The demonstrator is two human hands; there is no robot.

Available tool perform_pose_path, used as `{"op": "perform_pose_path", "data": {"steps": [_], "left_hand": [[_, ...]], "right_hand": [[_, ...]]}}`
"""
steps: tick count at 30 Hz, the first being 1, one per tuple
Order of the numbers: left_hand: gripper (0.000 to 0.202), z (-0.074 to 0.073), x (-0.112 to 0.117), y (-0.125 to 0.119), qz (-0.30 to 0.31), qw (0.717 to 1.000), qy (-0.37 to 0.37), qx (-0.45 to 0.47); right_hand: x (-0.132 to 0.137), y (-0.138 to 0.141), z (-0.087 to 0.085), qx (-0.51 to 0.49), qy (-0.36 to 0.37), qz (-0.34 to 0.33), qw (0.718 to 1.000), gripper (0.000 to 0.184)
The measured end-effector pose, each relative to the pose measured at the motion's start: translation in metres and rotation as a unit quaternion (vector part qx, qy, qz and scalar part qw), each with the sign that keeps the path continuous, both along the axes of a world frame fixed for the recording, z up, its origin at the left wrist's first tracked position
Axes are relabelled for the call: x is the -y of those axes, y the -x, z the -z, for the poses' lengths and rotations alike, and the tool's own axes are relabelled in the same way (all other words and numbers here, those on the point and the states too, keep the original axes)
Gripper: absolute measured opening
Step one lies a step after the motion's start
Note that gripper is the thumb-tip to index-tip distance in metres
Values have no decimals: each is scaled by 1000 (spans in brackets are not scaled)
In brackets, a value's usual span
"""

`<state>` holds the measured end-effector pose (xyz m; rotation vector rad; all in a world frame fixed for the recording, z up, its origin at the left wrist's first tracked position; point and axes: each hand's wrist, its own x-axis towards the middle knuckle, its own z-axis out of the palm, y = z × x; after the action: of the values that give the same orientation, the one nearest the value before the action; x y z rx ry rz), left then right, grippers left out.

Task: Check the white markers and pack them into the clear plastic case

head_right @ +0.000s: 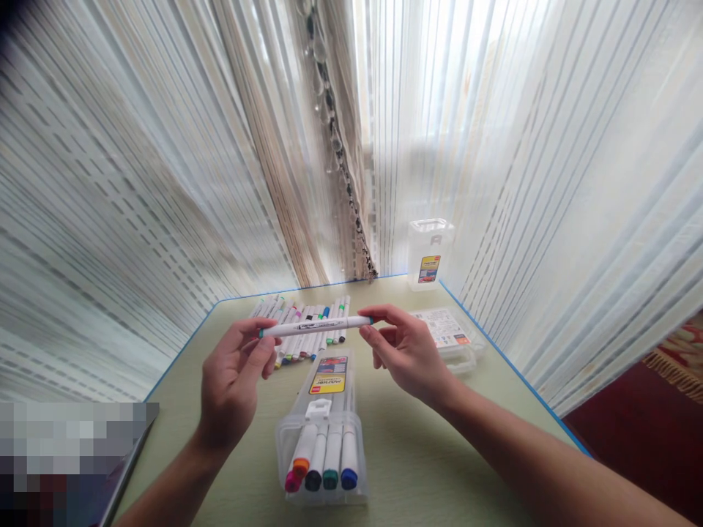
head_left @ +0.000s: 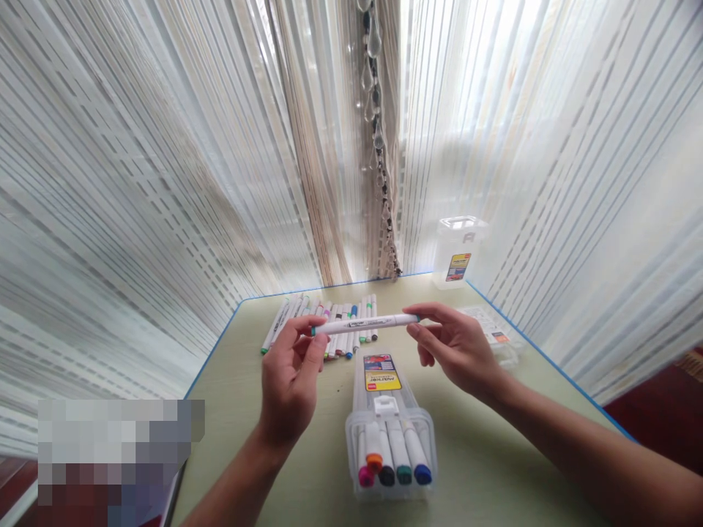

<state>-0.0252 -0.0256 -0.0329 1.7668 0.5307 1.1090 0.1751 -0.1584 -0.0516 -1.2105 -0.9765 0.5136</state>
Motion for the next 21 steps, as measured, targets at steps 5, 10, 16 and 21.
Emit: {"op": "perform_pose_path", "data": {"steps": [5,10,16,21], "left_hand": [[19,-1,0,0,-1,1000,-8,0],[19,0,0,0,0,1000,-3,2],[18,0,0,-1,1,1000,-6,5],[19,1,1,0,-1,1000,-13,1]], "right_hand": [[-1,1,-1,3,-5,-2,1000,26],[-2,-1,1,-2,-12,-3,1000,26],[-1,-1,2,-5,-14,-2,1000,25],[-1,-1,3,-2,-16,4,1000,25]]}}
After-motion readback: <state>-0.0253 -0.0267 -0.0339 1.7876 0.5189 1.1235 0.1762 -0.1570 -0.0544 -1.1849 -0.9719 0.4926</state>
